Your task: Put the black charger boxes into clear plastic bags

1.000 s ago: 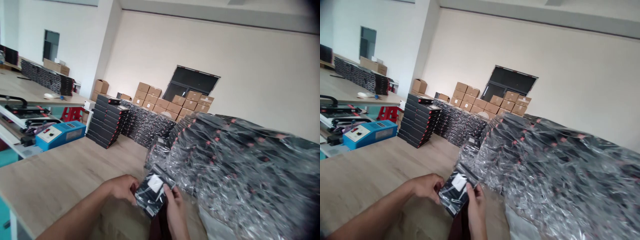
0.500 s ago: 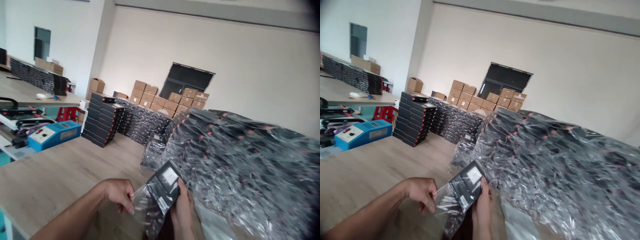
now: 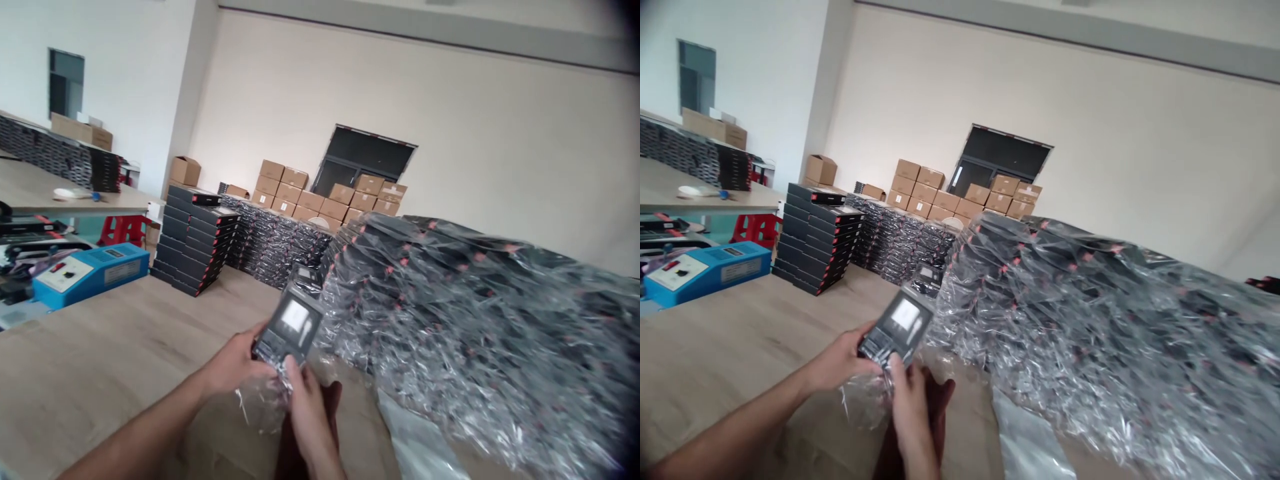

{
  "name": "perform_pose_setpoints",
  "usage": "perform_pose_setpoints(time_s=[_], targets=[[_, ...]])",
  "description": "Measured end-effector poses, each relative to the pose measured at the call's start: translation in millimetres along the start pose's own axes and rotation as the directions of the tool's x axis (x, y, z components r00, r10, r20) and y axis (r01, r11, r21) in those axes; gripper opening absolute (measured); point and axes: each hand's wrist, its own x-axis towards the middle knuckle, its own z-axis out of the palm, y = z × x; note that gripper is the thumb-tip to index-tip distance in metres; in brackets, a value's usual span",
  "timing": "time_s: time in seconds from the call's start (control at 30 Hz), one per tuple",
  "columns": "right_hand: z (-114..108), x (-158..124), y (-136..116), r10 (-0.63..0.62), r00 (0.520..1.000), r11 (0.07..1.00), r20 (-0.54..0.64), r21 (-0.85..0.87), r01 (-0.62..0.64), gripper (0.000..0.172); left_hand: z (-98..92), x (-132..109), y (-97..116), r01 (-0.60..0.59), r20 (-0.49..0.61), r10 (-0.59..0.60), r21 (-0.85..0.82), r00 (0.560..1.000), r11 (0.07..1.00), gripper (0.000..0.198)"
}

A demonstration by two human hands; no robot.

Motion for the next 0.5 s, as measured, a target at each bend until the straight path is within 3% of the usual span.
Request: perform_pose_setpoints(time_s=[0.03, 0.1, 0.17, 0.23, 0.3, 0.37, 0.5], targets=[[5.7, -4.8, 3.2, 0.017, 0.99, 0.996, 0.142, -0.092, -0.004, 0.034, -3.9, 1.3, 0.6, -0.021, -0.105, 0.022, 0.01, 0.994, 1.0, 0.067], [14.6, -12.6, 6.8, -0.011, 0.944, 0.95, 0.331, -0.291, 0.113, 0.034, -13.6, 6.3, 2.0, -0.044, -0.292, 0.066, 0.08, 0.954, 0.996, 0.057], [17.8, -16.3, 6.6, -0.136, 0.918, 0.812, 0.373, -0.488, 0.319, 0.035, -23.3, 17.8, 5.7, -0.051, -0.392, 0.12, 0.181, 0.912, 0.982, 0.05], [15.5, -16.1, 4.4, -0.244, 0.898, 0.633, 0.365, -0.642, 0.433, 0.034, -30.0, 38.8, 12.9, -0.032, -0.408, 0.153, 0.29, 0.9, 0.957, 0.046], [11.0, -14.3, 3.2, -0.284, 0.889, 0.511, 0.361, -0.727, 0.458, 0.032, -31.8, 69.7, 22.3, 0.044, -0.387, 0.133, 0.416, 0.913, 0.908, 0.043], [7.6, -12.8, 4.8, -0.303, 0.887, 0.447, 0.35, -0.769, 0.456, 0.03, -28.3, 106.4, 30.6, 0.172, -0.347, 0.044, 0.567, 0.937, 0.805, 0.042], [4.6, -12.9, 14.5, -0.33, 0.873, 0.361, 0.359, -0.806, 0.469, 0.028, -17.3, 170.5, 40.0, 0.236, -0.266, -0.067, 0.674, 0.962, 0.7, 0.042]])
